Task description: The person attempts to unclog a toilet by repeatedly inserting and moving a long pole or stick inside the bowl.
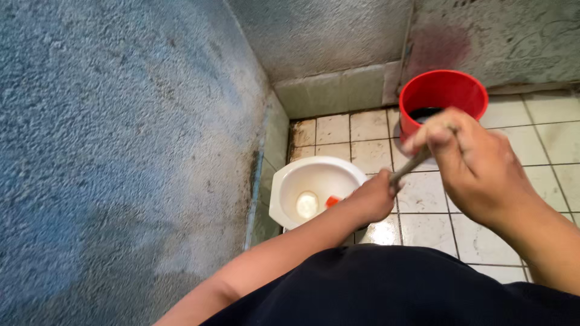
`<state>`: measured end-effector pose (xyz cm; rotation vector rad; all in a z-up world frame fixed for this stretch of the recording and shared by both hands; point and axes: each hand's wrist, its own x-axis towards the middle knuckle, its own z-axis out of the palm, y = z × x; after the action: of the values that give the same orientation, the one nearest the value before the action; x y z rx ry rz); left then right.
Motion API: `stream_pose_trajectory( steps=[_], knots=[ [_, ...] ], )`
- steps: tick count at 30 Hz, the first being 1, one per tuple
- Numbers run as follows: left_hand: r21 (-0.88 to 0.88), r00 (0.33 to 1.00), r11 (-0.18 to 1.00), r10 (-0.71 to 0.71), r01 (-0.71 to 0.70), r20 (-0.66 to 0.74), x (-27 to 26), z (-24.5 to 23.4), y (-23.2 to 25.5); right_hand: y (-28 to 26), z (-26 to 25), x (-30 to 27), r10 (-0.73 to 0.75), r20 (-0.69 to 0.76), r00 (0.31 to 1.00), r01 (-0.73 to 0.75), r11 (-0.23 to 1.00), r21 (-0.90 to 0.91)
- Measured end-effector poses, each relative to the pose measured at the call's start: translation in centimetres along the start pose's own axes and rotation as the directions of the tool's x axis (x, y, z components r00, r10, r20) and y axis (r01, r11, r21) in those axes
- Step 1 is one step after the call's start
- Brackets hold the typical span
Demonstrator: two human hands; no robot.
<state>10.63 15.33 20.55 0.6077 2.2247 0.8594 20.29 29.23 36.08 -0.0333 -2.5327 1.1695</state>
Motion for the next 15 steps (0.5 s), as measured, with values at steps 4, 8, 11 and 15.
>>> stream_pose_trajectory(
  steps=[4,8,11,15],
  knots=[
    [0.015,0.989,0.997,0.081,-0.08,-0.121,2.1,-0.5,0.9,0.9,3.0,2.2,-0.169,-0.14,0.976,0.216,0.855,0.472],
    [0.03,0.996,0.996,0.084,-0.085,0.039,1.1,0.2,-2.7,2.8,5.5,0.8,-0.009,0.009,1.0,-0.003,0.537,0.844],
    [0.155,0.983,0.988,-0.035,0.007,0.178,0.3,0.7,-4.9,2.8,6.6,-0.3,0.15,0.209,0.966,-0.258,0.587,0.768],
    [0.179,0.984,0.983,0.0,-0.033,0.179,2.9,1.0,-5.3,2.0,7.0,0.7,0.189,0.276,0.942,-0.33,0.663,0.672]
  ],
)
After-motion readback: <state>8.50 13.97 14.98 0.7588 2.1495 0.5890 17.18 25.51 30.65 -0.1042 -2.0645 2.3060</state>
